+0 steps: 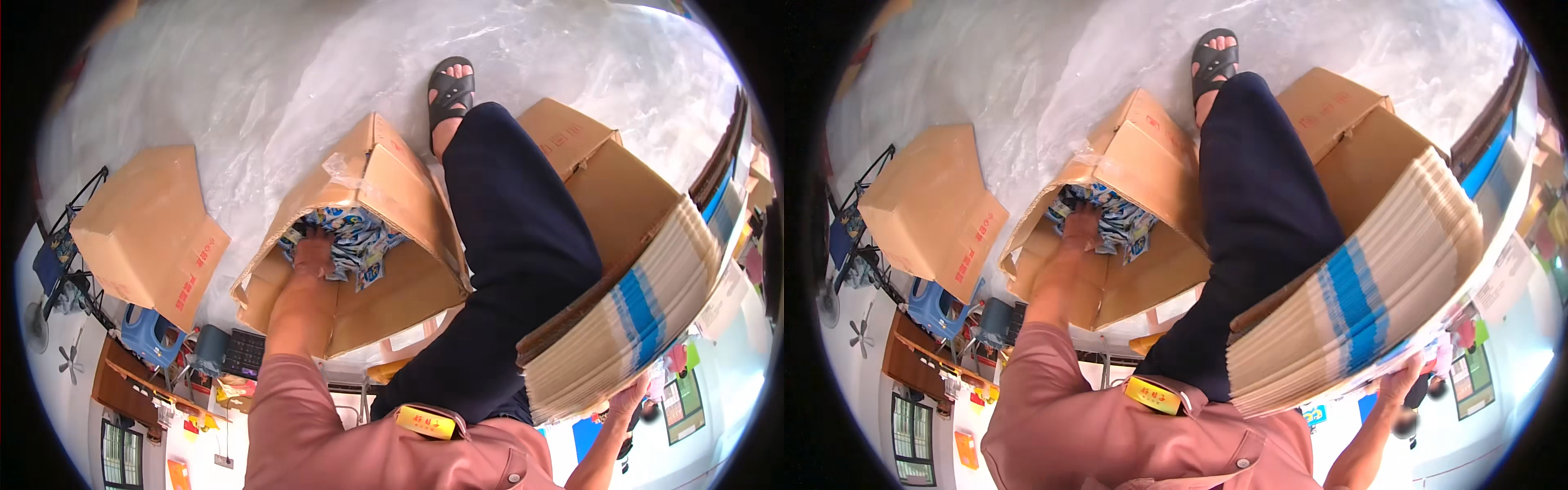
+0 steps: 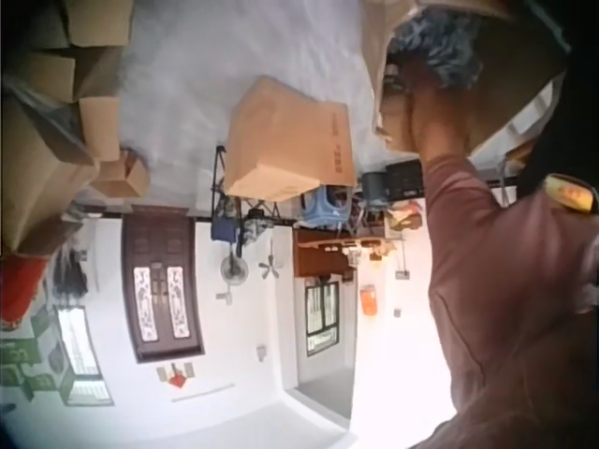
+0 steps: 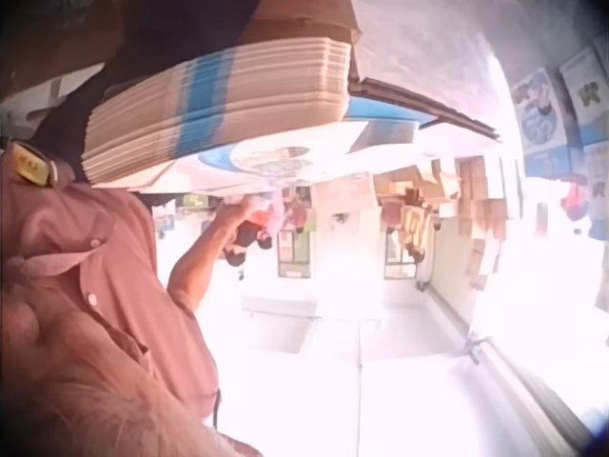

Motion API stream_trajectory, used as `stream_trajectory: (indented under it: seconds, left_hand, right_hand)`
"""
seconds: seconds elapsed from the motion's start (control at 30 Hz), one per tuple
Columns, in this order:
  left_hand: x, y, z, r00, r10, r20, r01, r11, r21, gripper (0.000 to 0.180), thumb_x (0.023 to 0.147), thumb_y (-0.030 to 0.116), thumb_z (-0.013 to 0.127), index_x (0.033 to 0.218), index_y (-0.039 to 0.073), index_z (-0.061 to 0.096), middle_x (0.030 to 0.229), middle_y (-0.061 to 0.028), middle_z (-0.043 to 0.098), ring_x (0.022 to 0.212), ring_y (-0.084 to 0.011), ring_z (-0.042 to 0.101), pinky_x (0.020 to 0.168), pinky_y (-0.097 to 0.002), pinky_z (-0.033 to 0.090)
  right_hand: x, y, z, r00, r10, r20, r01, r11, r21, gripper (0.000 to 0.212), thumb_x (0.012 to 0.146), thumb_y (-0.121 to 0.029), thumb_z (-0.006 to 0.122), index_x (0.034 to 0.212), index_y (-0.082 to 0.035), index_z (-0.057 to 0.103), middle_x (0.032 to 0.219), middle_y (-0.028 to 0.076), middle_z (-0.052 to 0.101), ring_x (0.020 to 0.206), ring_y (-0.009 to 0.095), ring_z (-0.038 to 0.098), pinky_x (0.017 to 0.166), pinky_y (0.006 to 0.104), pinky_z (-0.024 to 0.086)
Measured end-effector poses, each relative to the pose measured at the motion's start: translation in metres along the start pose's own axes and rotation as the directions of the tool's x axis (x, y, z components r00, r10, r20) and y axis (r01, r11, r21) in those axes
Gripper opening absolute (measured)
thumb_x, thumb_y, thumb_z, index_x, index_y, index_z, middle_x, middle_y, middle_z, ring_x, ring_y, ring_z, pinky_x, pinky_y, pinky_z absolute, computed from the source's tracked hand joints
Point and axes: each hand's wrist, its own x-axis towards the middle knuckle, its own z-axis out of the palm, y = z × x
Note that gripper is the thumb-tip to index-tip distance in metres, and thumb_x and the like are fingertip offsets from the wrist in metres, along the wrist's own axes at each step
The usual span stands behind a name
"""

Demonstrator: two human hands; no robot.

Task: Manual packaging of plastic pouches into cardboard retail boxes at a workstation.

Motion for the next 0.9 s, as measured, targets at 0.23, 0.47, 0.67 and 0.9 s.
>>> stream_trajectory:
  seconds: [0.23,0.47,0.67,0.9]
  left_hand:
    - [-0.062,-0.003,-0.03,0.974,-0.032,-0.223,-0.037,0.954,-0.298,0.066,0.059,0.029,0.085,0.119,0.01,0.067,0.121,-0.0141,0.061,0.113,-0.0361,0.061,0.093,-0.0463,0.054]
    - [-0.136,0.016,-0.048,0.895,-0.153,-0.419,-0.107,0.838,-0.536,0.067,0.058,0.032,0.087,0.118,0.009,0.067,0.114,-0.0129,0.063,0.111,-0.0364,0.06,0.093,-0.0464,0.053]
    - [-0.203,0.025,-0.076,0.817,-0.221,-0.533,-0.174,0.786,-0.593,0.062,0.06,0.029,0.086,0.114,0.006,0.068,0.112,-0.0107,0.065,0.106,-0.0344,0.063,0.092,-0.043,0.054]
    - [-0.264,0.007,-0.082,0.79,-0.347,-0.506,-0.434,0.266,-0.86,0.051,0.067,0.008,0.083,0.115,-0.001,0.067,0.114,-0.0109,0.071,0.099,-0.0165,0.068,0.088,-0.0333,0.055]
  right_hand:
    - [0.0,0.015,0.003,0.979,-0.126,-0.157,0.119,0.991,-0.058,0.051,0.096,-0.034,0.065,0.134,-0.001,0.056,0.127,0.007,0.065,0.112,0.021,0.063,0.1,0.0374,0.048]
    - [0.013,0.024,0.031,0.969,-0.244,-0.04,0.242,0.97,-0.037,0.056,0.097,-0.03,0.063,0.141,0.001,0.047,0.124,0.011,0.064,0.11,0.023,0.065,0.095,0.0371,0.053]
    - [0.022,0.038,0.025,0.944,-0.328,-0.022,0.328,0.945,0.013,0.056,0.096,-0.021,0.063,0.143,0.001,0.044,0.124,0.013,0.062,0.106,0.022,0.066,0.089,0.0364,0.055]
    - [0.034,0.047,0.031,0.934,-0.356,0.015,0.356,0.934,0.027,0.051,0.094,-0.02,0.065,0.137,0.003,0.051,0.117,0.012,0.065,0.099,0.021,0.068,0.082,0.0331,0.056]
